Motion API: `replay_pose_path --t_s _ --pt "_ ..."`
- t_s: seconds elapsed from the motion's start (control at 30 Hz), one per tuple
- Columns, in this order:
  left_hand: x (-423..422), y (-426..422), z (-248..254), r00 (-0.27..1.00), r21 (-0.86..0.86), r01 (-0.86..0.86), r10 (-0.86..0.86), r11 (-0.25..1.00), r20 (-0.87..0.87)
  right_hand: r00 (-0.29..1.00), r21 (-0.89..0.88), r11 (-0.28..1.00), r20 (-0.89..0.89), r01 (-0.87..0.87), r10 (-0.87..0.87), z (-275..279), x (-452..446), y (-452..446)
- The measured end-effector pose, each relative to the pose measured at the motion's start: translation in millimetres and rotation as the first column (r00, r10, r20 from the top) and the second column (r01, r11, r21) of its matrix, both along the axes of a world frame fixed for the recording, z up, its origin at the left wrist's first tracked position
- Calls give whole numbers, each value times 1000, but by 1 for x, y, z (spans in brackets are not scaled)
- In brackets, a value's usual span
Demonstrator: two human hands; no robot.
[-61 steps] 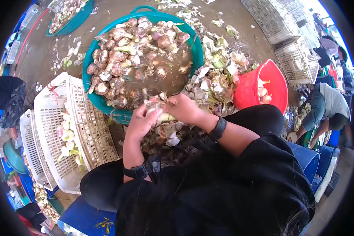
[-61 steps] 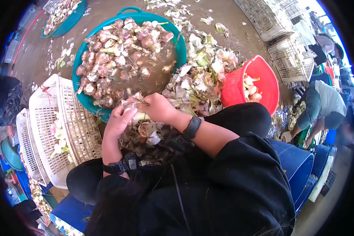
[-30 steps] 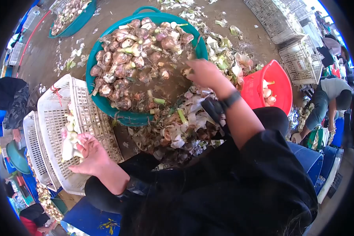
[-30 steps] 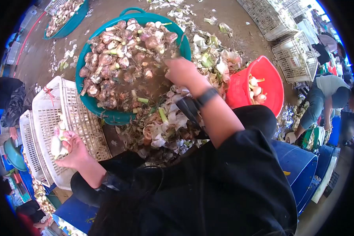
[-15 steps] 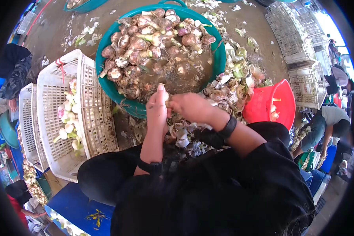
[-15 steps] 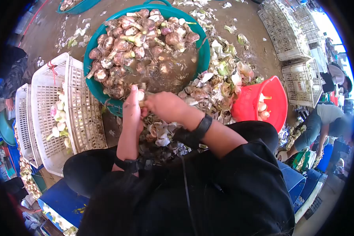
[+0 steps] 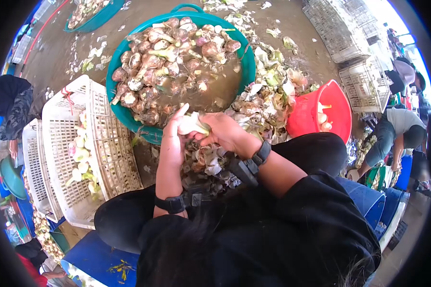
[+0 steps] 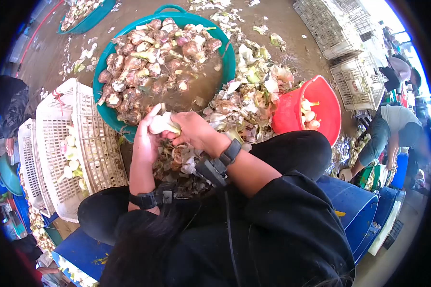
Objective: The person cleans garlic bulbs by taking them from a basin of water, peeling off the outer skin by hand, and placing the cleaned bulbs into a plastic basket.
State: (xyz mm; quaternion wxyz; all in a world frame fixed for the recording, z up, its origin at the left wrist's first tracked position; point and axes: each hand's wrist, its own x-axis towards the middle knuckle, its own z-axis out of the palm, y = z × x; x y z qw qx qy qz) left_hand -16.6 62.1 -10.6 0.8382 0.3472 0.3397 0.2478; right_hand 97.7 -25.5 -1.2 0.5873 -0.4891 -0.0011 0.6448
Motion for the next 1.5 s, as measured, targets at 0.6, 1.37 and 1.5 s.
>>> replay_pose_path --t_s 0.6,1.37,1.5 --pt "0 -8 2 937 -361 -310 347 879 39 969 506 861 232 -50 -80 8 19 -60" --pt "-5 9 23 807 84 -513 514 854 -290 829 342 931 553 -132 -86 0 72 52" --pt "-4 15 14 810 101 -519 526 849 -259 -714 -661 512 689 -548 124 -100 23 117"
